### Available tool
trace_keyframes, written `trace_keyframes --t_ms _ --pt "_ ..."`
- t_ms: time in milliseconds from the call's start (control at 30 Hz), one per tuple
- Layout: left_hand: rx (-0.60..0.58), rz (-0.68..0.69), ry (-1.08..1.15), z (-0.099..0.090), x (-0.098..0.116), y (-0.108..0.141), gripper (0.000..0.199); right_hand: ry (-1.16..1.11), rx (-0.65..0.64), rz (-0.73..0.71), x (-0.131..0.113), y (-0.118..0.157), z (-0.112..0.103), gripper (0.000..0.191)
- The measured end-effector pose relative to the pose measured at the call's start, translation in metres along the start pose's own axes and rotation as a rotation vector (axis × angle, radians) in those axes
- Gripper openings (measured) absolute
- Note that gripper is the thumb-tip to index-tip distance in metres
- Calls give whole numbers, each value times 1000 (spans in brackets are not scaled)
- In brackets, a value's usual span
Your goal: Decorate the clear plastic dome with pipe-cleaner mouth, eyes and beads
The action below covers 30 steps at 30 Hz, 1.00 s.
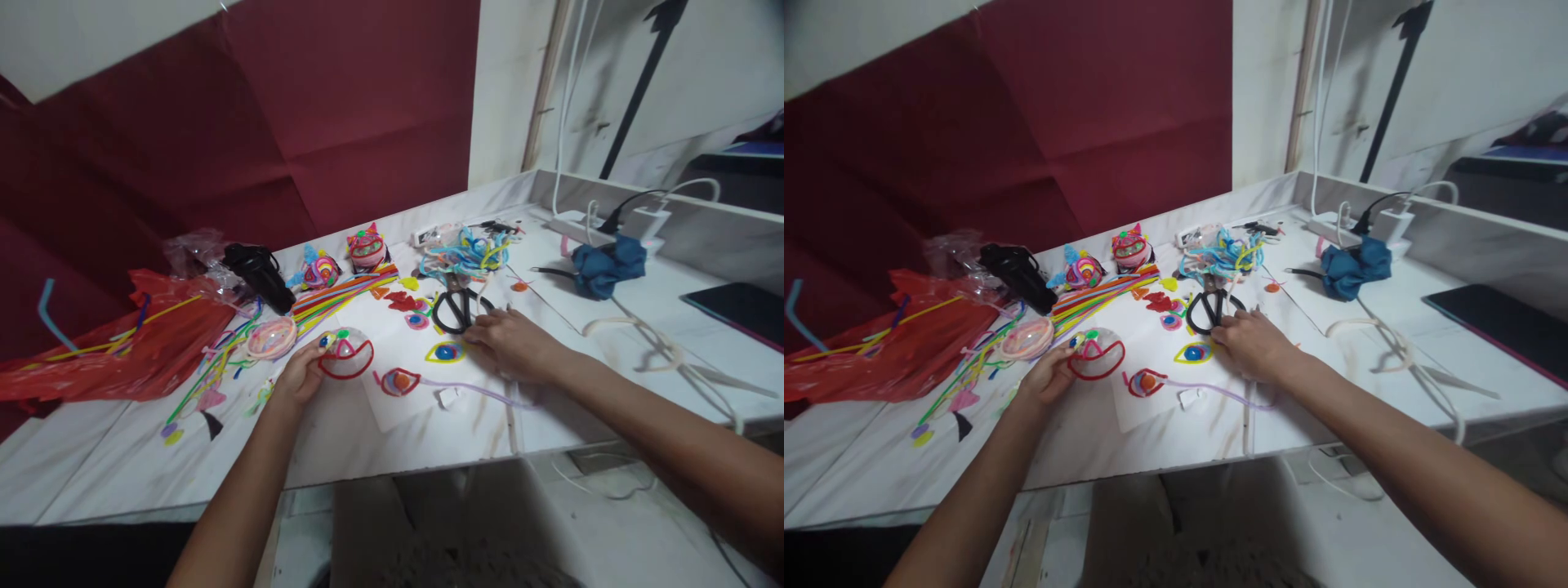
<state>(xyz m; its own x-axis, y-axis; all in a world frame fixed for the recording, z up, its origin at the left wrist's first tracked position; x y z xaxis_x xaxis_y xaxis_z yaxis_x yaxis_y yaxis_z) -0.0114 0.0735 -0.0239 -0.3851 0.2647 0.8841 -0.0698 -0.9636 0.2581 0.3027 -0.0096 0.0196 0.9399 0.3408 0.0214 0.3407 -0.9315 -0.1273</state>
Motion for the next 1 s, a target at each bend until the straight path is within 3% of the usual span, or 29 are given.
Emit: trace_keyframes --t_ms 233,600,767,900,1000 --pt "19 -56 -12 -5 -8 6 24 85 -22 23 9 -17 3 22" --pt "-9 -84 -44 -6 -10 12 33 194 -66 81 16 -10 -2 18" --pt "-76 -37 -33 -1 -8 17 36 177 -126 73 12 -3 -9 21" --pt "-74 -3 -14 -2 -7 18 40 311 16 127 -2 -8 -39 18" --pt "-86 9 -1 -1 -7 19 42 235 204 24 -37 -21 -58 16"
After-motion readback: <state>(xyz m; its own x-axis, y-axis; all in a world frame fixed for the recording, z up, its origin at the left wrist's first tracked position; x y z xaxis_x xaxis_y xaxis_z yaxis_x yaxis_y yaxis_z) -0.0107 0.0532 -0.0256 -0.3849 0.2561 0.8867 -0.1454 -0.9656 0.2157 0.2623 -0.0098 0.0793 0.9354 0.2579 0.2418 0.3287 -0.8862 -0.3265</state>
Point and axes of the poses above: each hand's wrist, its own y-axis away from the middle knuckle, its own z-axis out of the palm, x = y × z, the point moved 10 cm from there along -y, towards the middle knuckle, and after that the axes turned 5 degrees about x, right-handed, at the moved point
